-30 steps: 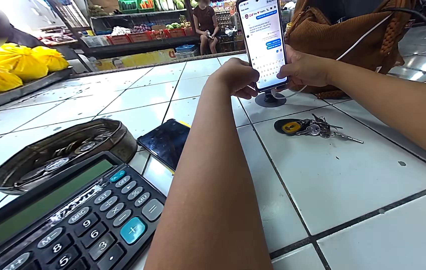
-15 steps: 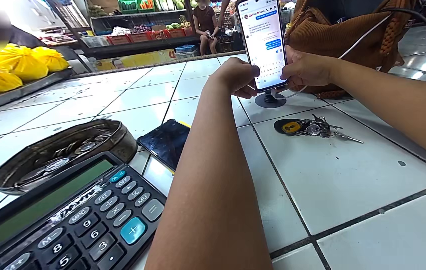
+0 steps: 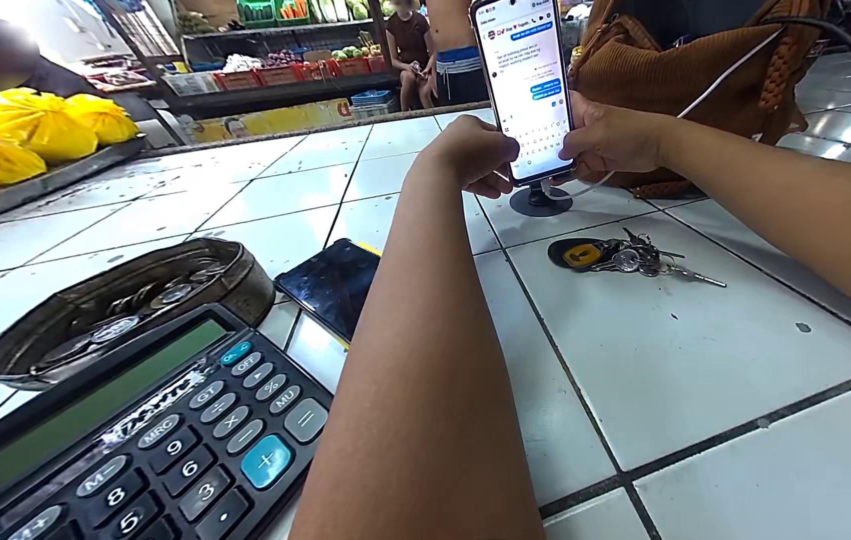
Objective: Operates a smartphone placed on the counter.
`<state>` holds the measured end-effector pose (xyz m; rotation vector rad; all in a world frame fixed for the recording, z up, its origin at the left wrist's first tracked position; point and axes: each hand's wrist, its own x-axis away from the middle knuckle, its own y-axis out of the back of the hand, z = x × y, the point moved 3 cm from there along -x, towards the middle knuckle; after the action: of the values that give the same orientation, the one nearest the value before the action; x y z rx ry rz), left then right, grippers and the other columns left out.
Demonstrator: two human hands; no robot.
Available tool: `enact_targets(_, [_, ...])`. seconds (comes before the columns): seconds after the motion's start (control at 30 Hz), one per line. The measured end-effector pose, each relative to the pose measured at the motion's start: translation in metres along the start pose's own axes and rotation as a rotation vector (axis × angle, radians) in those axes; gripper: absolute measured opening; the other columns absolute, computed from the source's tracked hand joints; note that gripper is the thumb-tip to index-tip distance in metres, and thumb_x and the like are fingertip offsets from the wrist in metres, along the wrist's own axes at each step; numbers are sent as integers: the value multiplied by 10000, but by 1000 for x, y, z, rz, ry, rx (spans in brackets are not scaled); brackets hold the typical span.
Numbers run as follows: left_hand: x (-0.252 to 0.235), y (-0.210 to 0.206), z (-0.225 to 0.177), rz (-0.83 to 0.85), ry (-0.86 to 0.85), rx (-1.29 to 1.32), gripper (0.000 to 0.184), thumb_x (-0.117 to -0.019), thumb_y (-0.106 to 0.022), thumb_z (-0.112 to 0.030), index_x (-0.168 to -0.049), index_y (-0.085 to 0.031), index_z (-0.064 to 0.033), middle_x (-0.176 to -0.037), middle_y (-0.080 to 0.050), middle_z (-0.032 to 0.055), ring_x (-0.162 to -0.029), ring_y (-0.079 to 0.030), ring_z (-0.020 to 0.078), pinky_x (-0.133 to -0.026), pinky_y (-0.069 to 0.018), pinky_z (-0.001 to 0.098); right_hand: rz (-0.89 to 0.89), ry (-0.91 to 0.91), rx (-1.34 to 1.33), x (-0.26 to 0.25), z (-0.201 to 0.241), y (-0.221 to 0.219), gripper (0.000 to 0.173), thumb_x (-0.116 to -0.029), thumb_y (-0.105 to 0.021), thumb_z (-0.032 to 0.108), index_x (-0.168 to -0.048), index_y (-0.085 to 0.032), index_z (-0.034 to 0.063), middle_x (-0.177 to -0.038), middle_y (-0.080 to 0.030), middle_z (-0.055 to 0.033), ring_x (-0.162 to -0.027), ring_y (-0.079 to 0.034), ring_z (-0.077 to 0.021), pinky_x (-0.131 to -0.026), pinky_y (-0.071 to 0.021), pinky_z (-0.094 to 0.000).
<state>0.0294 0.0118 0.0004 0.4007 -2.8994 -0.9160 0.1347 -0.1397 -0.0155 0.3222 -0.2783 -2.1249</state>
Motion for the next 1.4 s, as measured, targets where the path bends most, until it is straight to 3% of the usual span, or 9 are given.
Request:
enact_targets(0.1, [1,0,0,5,15,-18,284,-1055,-533,-126,-1325,-566,-47,-1002,-674,122,-770,-688,153,-697,-576,280,-8,-3,4,1,1,-1,647,-991,-397,-83,-1529,-175,201,-1272,-561,-77,-1058,-671,-157,-838,-603,-307])
enact_targets(0.27, [-1,0,1,-1,16,-2,256,-1073,-493,-175,-1276,-576,-43,-901,-676,83,-719,-687,135,-680,-578,271,-9,-13,1,0,0,0,665,-988,-409,-75,-1535,-163,210,-1291,-555,-82,-1098,-660,-171,-872,-599,-331])
enact_targets(0.53, [0,-1,0,-4,15,-2,250,-1070,-494,-166,-1271,-576,-42,-915,-682,86,-724,-691,131,-684,-581,269,-45,10,48,1,1,-3,595,-1027,-487,0,-1521,-210,185,-1243,-582,-85,-1030,-678,-170,-822,-603,-321])
enact_targets(0.77, [3,-6,3,78,79,-170,302,-1048,-545,-162,-1328,-553,-50,-1114,-680,141,-908,-686,206,-795,-561,371,-63,30,60,0,1,-4,589,-1024,-504,-2,-1516,-224,161,-1251,-585,-97,-1039,-681,-181,-831,-607,-331])
enact_targets(0.97, [6,-8,4,104,87,-312,411,-1009,-622,-99,-1412,-542,-86,-1153,-676,149,-930,-679,231,-808,-554,402,-69,15,59,-1,0,-4,601,-1025,-493,-17,-1525,-225,179,-1269,-588,-94,-1046,-685,-182,-824,-610,-327])
enact_targets(1.1, [8,-10,5,128,110,-401,347,-1014,-608,-88,-1360,-593,-61,-1174,-672,152,-942,-670,214,-842,-545,395,-64,30,68,1,0,-4,589,-1012,-488,-26,-1511,-243,168,-1263,-588,-90,-1045,-680,-172,-823,-606,-321])
enact_targets(1.27, [3,-8,9,133,94,-460,316,-1033,-624,-203,-1314,-639,-60,-1156,-689,140,-1003,-660,232,-898,-516,454,-67,22,66,1,1,-5,601,-1011,-487,-36,-1516,-235,169,-1267,-583,-93,-1044,-680,-171,-822,-606,-315])
enact_targets(1.4, [2,-7,9,139,96,-539,261,-1010,-669,-241,-1177,-694,-42,-1037,-698,107,-916,-648,191,-854,-518,412,-61,22,70,1,1,-5,608,-1012,-490,-34,-1519,-226,171,-1263,-590,-91,-1034,-684,-169,-816,-607,-311])
